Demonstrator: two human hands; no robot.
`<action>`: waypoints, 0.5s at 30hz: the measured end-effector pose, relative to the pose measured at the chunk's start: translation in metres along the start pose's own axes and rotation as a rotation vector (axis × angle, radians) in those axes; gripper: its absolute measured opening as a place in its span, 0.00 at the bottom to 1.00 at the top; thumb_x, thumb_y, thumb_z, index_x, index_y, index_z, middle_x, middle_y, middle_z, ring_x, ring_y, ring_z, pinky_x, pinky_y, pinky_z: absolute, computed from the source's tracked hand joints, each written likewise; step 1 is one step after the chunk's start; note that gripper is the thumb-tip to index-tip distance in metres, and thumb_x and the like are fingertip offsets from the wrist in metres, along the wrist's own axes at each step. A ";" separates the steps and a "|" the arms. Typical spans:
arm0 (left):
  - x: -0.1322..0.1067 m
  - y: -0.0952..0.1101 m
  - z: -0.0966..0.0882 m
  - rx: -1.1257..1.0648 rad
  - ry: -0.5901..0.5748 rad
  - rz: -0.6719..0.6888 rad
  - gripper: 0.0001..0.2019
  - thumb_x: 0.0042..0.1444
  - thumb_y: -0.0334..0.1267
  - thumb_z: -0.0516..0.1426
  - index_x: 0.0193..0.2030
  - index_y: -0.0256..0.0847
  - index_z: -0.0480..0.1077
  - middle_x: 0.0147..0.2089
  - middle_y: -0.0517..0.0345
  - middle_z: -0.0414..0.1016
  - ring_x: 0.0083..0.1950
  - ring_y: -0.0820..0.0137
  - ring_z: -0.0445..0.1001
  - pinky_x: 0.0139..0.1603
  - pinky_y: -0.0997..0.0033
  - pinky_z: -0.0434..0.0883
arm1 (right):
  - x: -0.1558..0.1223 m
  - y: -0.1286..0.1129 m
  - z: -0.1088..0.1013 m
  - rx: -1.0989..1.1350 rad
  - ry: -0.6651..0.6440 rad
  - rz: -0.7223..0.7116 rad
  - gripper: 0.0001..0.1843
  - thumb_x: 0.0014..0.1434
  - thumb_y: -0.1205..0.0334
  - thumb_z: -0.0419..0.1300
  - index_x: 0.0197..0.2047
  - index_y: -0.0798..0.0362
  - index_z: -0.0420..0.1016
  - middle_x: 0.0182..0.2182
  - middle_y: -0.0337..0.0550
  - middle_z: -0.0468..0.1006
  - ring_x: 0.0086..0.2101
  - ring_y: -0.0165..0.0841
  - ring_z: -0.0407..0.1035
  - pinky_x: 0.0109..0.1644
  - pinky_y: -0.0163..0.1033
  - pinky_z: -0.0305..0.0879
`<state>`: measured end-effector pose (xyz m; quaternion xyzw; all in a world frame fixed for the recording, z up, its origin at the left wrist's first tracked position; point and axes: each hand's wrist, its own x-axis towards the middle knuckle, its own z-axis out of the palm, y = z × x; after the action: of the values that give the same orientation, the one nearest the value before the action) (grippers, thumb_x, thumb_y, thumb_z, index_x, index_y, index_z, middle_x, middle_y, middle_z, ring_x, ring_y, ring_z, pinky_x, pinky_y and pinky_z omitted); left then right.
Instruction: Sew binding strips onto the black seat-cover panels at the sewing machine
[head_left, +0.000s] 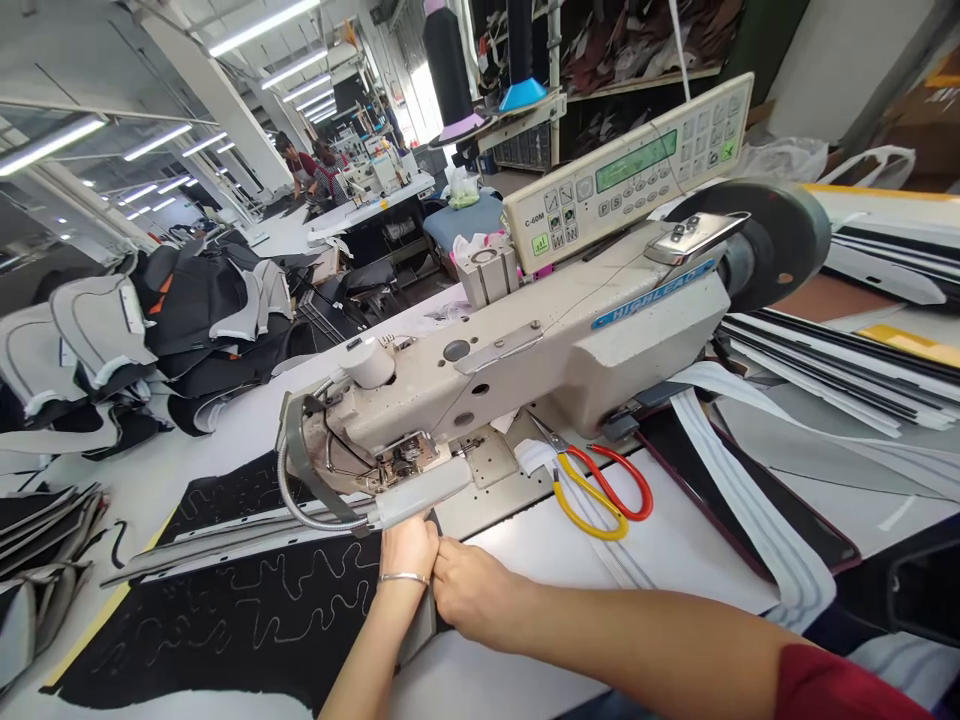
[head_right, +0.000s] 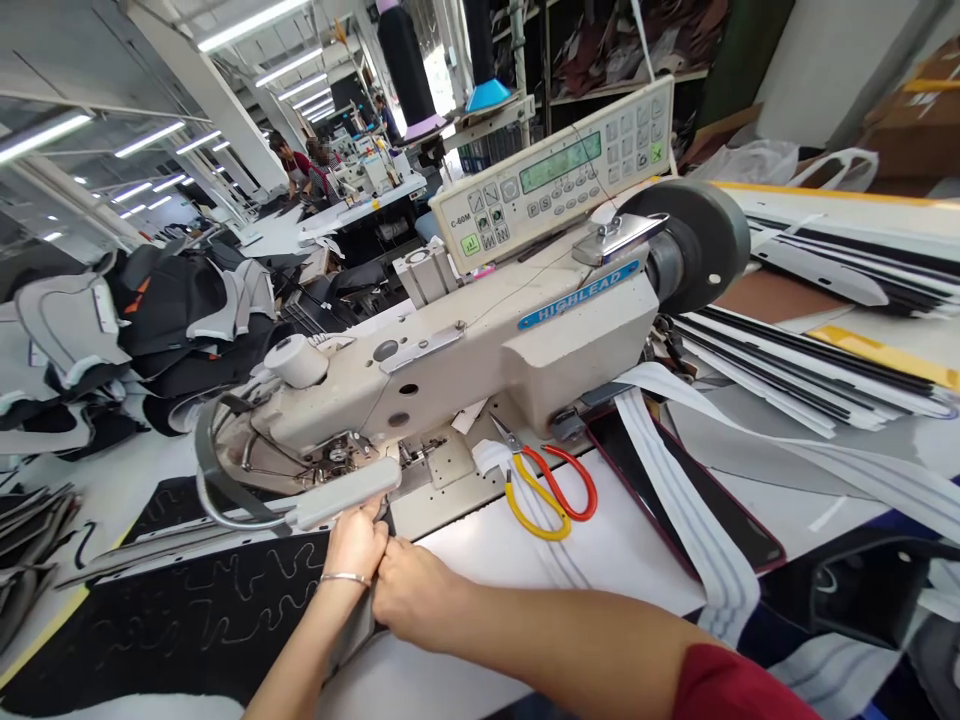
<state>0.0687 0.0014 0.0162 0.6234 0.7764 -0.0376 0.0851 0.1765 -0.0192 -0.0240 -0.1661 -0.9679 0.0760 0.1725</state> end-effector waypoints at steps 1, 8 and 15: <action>0.001 0.000 -0.001 0.008 -0.028 -0.010 0.18 0.49 0.28 0.48 0.44 0.38 0.71 0.42 0.50 0.75 0.46 0.65 0.71 0.49 0.70 0.64 | 0.000 0.000 0.000 -0.005 0.008 -0.004 0.07 0.50 0.69 0.59 0.34 0.63 0.75 0.33 0.52 0.73 0.40 0.40 0.63 0.45 0.43 0.62; 0.002 0.004 -0.002 0.053 -0.123 -0.081 0.19 0.50 0.28 0.46 0.47 0.34 0.69 0.47 0.45 0.72 0.51 0.61 0.68 0.54 0.66 0.61 | 0.000 0.000 0.021 -0.032 0.073 -0.031 0.06 0.49 0.67 0.61 0.30 0.62 0.74 0.30 0.52 0.73 0.41 0.40 0.63 0.47 0.44 0.63; 0.000 -0.005 0.009 0.042 -0.021 -0.003 0.22 0.49 0.26 0.46 0.50 0.38 0.67 0.49 0.49 0.71 0.53 0.62 0.66 0.57 0.64 0.59 | -0.001 0.000 0.027 -0.072 0.124 -0.023 0.13 0.50 0.66 0.60 0.39 0.64 0.73 0.33 0.52 0.73 0.41 0.40 0.63 0.50 0.43 0.60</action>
<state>0.0650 -0.0016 0.0068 0.6235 0.7754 -0.0605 0.0802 0.1676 -0.0215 -0.0497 -0.1654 -0.9593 0.0289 0.2269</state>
